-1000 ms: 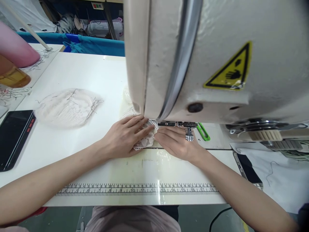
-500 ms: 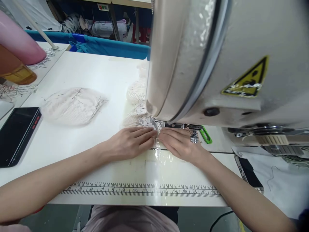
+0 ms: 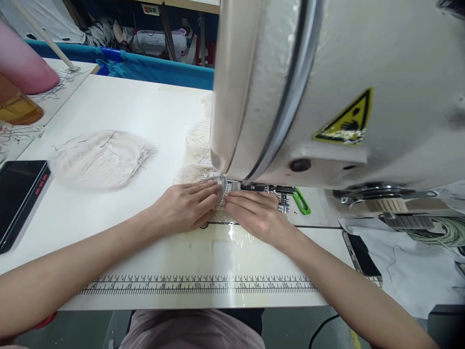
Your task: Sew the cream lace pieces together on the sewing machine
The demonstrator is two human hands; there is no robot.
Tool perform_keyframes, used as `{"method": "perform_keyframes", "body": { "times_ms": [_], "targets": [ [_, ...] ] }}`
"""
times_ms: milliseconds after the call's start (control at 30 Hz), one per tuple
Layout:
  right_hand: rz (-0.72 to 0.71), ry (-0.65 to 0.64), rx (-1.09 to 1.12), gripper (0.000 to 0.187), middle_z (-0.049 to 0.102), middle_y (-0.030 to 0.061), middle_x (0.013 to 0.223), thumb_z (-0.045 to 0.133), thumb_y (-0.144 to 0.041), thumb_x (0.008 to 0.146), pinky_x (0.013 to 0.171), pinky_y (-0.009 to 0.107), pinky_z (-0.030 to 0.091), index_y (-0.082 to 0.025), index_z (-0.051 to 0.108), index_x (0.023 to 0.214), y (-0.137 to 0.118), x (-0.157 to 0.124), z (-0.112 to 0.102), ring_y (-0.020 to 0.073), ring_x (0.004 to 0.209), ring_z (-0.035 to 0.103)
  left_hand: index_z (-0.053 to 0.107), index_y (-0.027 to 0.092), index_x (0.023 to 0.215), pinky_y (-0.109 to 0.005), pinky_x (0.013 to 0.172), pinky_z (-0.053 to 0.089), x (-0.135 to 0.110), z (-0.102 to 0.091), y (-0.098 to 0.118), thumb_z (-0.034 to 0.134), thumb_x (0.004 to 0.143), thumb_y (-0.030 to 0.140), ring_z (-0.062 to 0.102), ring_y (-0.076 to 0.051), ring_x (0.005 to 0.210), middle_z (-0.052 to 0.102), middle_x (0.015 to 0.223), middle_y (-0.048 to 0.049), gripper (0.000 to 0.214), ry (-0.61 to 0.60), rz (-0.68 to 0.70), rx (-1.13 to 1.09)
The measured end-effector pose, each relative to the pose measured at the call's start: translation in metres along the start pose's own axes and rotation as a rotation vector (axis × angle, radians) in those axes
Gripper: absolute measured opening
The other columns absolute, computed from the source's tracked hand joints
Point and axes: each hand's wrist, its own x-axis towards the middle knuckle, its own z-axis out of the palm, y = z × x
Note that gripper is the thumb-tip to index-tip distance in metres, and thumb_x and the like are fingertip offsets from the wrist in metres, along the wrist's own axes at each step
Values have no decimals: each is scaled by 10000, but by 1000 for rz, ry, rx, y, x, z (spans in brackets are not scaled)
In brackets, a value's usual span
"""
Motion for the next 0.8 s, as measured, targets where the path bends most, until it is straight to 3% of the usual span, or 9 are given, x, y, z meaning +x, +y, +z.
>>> {"method": "perform_keyframes", "body": {
  "times_ms": [300, 600, 800],
  "targets": [
    [75, -90, 38, 242, 739, -10, 1031, 546, -63, 890, 798, 269, 552, -235, 706, 946, 1, 1, 1, 138, 970, 672, 637, 106, 972, -327, 939, 567, 2, 1, 0, 441, 919, 144, 666, -219, 1087, 705, 1148, -113, 207, -45, -71, -4],
    [108, -19, 59, 211, 734, 5, 1025, 548, -41, 878, 758, 224, 534, -188, 690, 929, 6, 1, 3, 110, 900, 676, 635, 92, 1008, -338, 961, 552, 3, 1, 2, 427, 919, 139, 650, -226, 1118, 687, 1184, -129, 232, -54, -88, 18],
    [132, 6, 62, 201, 737, 4, 1011, 559, -93, 896, 785, 264, 553, -208, 688, 1000, 10, 0, 1, 131, 882, 683, 625, 99, 1174, -359, 965, 553, 1, 2, 1, 438, 931, 166, 645, -235, 1125, 663, 1232, -116, 314, -66, -50, 56]
  ]
}}
